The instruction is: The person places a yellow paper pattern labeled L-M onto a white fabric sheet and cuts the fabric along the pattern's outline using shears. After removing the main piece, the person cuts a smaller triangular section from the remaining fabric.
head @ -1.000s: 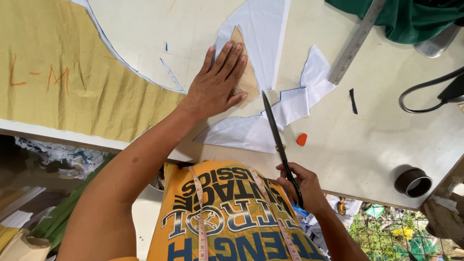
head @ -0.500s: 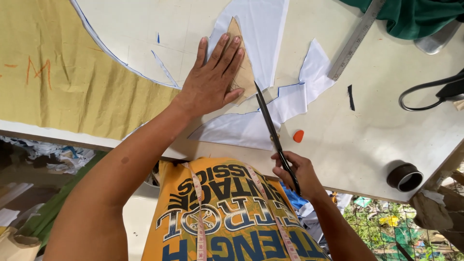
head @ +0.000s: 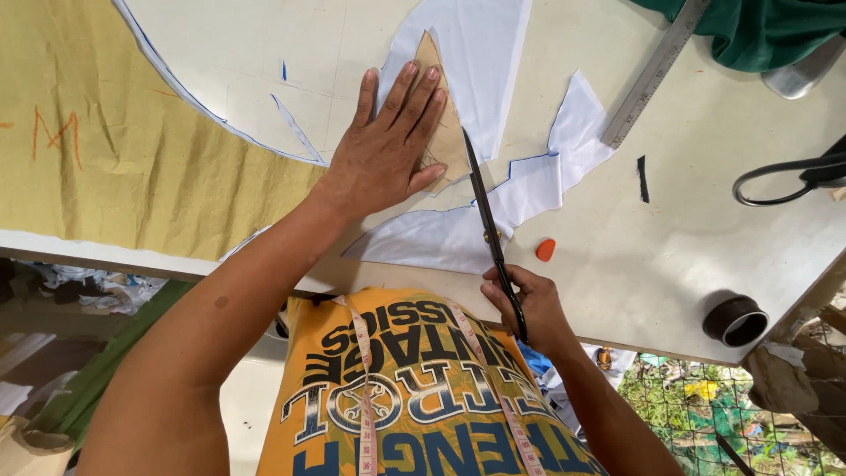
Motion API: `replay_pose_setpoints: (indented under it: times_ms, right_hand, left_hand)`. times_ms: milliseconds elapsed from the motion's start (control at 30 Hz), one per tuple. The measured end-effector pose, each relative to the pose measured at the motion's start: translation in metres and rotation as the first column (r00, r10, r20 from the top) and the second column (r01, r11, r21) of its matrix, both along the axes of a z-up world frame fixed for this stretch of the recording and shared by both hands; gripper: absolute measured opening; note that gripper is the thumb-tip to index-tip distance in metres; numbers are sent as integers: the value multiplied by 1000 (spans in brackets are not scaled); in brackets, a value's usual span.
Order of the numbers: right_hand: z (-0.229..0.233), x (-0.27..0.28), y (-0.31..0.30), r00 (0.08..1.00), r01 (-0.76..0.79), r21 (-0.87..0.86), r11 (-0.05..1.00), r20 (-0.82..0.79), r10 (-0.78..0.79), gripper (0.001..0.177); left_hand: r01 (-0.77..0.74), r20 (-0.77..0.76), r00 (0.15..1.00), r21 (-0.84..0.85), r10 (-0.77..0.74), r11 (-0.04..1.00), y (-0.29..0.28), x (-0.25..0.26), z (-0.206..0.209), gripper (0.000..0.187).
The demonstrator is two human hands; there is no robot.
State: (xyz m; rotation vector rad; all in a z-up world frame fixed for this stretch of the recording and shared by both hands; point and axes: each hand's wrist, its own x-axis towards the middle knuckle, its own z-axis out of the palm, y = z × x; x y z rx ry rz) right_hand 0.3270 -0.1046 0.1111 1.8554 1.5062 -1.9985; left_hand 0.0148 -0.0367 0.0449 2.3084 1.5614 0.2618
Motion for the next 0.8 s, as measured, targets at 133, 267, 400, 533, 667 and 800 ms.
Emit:
replay_pose_setpoints:
  times_ms: [133,267,400,533,667,800]
  right_hand:
    - [-3,5,5,999,-39,28,999,0,39,33]
    - [1,-9,20,997,-69,28,997,35,68,50]
    - [-3,-21,27,998,-39,13,999,52,38,32]
    - [1,-25,32,998,17,-41,999,53,-15,27]
    - [1,-25,42,999,-31,1,1000,14,31,38]
    - [0,-35,55,997,-71,27,997,32,70,39]
  left_hand:
    - [-4,-2,1000,14,4,1000,1,0,1,84]
    - [-6,14,1000,-12,6,1000,0,1,0,85]
    - [-15,16,1000,-7,15,1000,1,0,0,87]
    - [-7,28,1000,-6,7,1000,1,-2,2,86]
    - [-12,31,999,-27,13,1000,2,-2,1,87]
    - [-14,36,999,-85,17,996,3,-2,2,88]
